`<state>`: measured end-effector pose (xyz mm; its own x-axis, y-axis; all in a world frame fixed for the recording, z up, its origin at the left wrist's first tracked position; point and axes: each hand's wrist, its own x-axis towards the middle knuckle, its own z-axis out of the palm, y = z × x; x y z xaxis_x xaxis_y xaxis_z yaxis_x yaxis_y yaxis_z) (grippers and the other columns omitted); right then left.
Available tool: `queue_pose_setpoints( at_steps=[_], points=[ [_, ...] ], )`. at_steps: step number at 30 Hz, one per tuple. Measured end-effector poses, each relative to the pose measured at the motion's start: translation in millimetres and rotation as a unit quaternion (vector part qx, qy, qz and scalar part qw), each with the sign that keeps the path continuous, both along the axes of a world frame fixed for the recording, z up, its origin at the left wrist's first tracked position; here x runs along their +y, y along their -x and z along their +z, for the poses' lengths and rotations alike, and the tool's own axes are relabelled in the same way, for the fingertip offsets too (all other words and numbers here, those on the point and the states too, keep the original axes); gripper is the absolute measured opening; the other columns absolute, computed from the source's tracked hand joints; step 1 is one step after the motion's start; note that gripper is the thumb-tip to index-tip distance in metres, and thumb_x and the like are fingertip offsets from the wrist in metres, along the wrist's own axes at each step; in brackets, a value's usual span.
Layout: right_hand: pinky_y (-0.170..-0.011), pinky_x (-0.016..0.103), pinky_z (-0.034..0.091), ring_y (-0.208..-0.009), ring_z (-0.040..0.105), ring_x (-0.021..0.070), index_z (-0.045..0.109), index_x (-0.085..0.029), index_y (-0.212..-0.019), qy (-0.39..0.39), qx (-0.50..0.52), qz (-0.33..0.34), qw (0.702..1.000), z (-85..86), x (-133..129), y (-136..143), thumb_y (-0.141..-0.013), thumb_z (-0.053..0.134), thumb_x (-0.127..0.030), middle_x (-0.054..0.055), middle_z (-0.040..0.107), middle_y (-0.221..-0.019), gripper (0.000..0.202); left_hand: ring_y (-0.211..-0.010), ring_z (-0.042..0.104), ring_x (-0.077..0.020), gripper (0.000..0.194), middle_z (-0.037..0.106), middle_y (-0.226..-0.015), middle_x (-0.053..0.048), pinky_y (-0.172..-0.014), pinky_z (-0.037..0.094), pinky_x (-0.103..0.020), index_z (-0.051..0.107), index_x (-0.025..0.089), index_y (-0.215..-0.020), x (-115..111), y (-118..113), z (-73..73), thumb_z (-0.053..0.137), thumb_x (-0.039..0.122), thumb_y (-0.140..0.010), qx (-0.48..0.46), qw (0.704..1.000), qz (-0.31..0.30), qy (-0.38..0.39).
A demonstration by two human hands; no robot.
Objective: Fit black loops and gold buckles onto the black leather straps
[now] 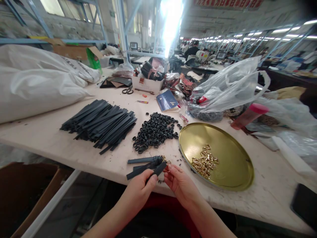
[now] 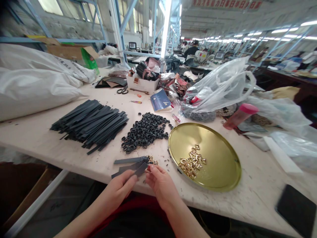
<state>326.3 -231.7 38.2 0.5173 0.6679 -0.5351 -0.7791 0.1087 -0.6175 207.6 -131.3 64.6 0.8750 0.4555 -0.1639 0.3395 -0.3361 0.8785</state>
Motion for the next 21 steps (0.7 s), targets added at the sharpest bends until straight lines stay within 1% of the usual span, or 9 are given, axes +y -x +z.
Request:
queue_pose_setpoints(
  at_steps=[2, 5, 7, 10, 12, 14, 16, 18, 21],
  points=[
    [-0.063, 0.019, 0.051, -0.065, 0.061, 0.0092, 0.067, -0.015, -0.073, -0.016, 0.022, -0.031, 0.999, -0.2, 2.1, 3.4, -0.052, 0.080, -0.025, 0.001, 0.069, -0.073, 0.026, -0.076, 0.055, -0.0175, 0.029, 0.062, -0.078, -0.002, -0.072, 0.040, -0.024, 0.059, 0.017, -0.082, -2.0, 5.2, -2.8, 0.035, 0.033, -0.085, 0.017, 1.000, 0.005, -0.018],
    [-0.071, 0.021, 0.051, -0.074, 0.062, 0.0113, 0.068, -0.015, -0.074, -0.041, 0.018, -0.035, 0.998, 0.8, 3.1, 11.7, -0.055, 0.079, -0.024, 0.003, 0.070, -0.079, 0.024, -0.073, 0.056, -0.0183, 0.029, 0.063, -0.074, -0.002, -0.071, 0.040, -0.025, 0.061, 0.017, -0.081, -5.1, 7.5, -6.6, 0.035, 0.031, -0.084, 0.037, 0.999, 0.009, -0.034],
    [-0.072, 0.021, 0.051, -0.076, 0.062, 0.0115, 0.068, -0.015, -0.076, -0.057, 0.009, -0.035, 0.998, 1.5, 2.7, 17.9, -0.057, 0.077, -0.024, 0.003, 0.070, -0.081, 0.023, -0.072, 0.056, -0.0185, 0.030, 0.064, -0.074, -0.003, -0.070, 0.041, -0.025, 0.062, 0.018, -0.081, -7.1, 5.6, -8.1, 0.034, 0.030, -0.084, 0.035, 0.999, 0.012, -0.036],
    [-0.070, 0.020, 0.050, -0.075, 0.062, 0.0109, 0.068, -0.017, -0.080, -0.074, -0.005, -0.055, 0.996, 2.1, 1.7, 24.0, -0.060, 0.075, -0.023, 0.002, 0.070, -0.082, 0.022, -0.072, 0.056, -0.0186, 0.031, 0.065, -0.077, -0.004, -0.069, 0.041, -0.025, 0.062, 0.017, -0.083, -9.4, 2.2, -8.7, 0.034, 0.030, -0.084, 0.019, 0.999, 0.014, -0.030],
    [-0.070, 0.020, 0.050, -0.075, 0.062, 0.0110, 0.068, -0.017, -0.080, -0.077, -0.010, -0.068, 0.995, 1.7, 1.0, 26.2, -0.060, 0.075, -0.022, 0.002, 0.070, -0.083, 0.021, -0.073, 0.057, -0.0186, 0.031, 0.065, -0.079, -0.004, -0.070, 0.041, -0.026, 0.062, 0.017, -0.085, -10.2, 1.7, -8.4, 0.034, 0.030, -0.084, 0.011, 1.000, 0.011, -0.022],
    [-0.074, 0.021, 0.049, -0.079, 0.062, 0.0118, 0.068, -0.017, -0.079, -0.074, -0.011, -0.070, 0.995, 0.5, 0.4, 28.9, -0.059, 0.076, -0.021, 0.002, 0.070, -0.084, 0.022, -0.074, 0.057, -0.0188, 0.031, 0.065, -0.079, -0.004, -0.070, 0.041, -0.026, 0.062, 0.017, -0.084, -10.6, 2.7, -7.7, 0.035, 0.031, -0.084, 0.010, 1.000, 0.008, -0.014],
    [-0.077, 0.023, 0.048, -0.081, 0.061, 0.0127, 0.067, -0.018, -0.081, -0.067, -0.019, -0.058, 0.996, -1.7, -0.3, 33.1, -0.059, 0.075, -0.021, 0.002, 0.069, -0.085, 0.023, -0.075, 0.057, -0.0190, 0.030, 0.065, -0.080, -0.004, -0.071, 0.041, -0.026, 0.062, 0.017, -0.084, -10.8, 4.1, -7.0, 0.036, 0.032, -0.085, 0.007, 1.000, -0.002, -0.003],
    [-0.079, 0.026, 0.046, -0.082, 0.061, 0.0133, 0.066, -0.019, -0.086, -0.057, -0.048, -0.030, 0.997, -4.5, -1.4, 38.1, -0.063, 0.073, -0.023, 0.001, 0.068, -0.087, 0.024, -0.079, 0.057, -0.0191, 0.027, 0.065, -0.085, -0.005, -0.073, 0.041, -0.026, 0.060, 0.017, -0.088, -10.9, 4.8, -7.0, 0.039, 0.032, -0.084, -0.005, 1.000, -0.016, 0.016],
    [-0.080, 0.027, 0.044, -0.083, 0.058, 0.0137, 0.064, -0.019, -0.088, -0.033, -0.138, -0.001, 0.990, -8.1, -5.0, 42.2, -0.069, 0.068, -0.026, 0.001, 0.067, -0.088, 0.020, -0.084, 0.056, -0.0189, 0.023, 0.063, -0.091, -0.005, -0.075, 0.041, -0.027, 0.057, 0.016, -0.093, -10.9, 4.3, -9.3, 0.045, 0.033, -0.083, -0.020, 0.999, -0.013, 0.042]
  ],
)
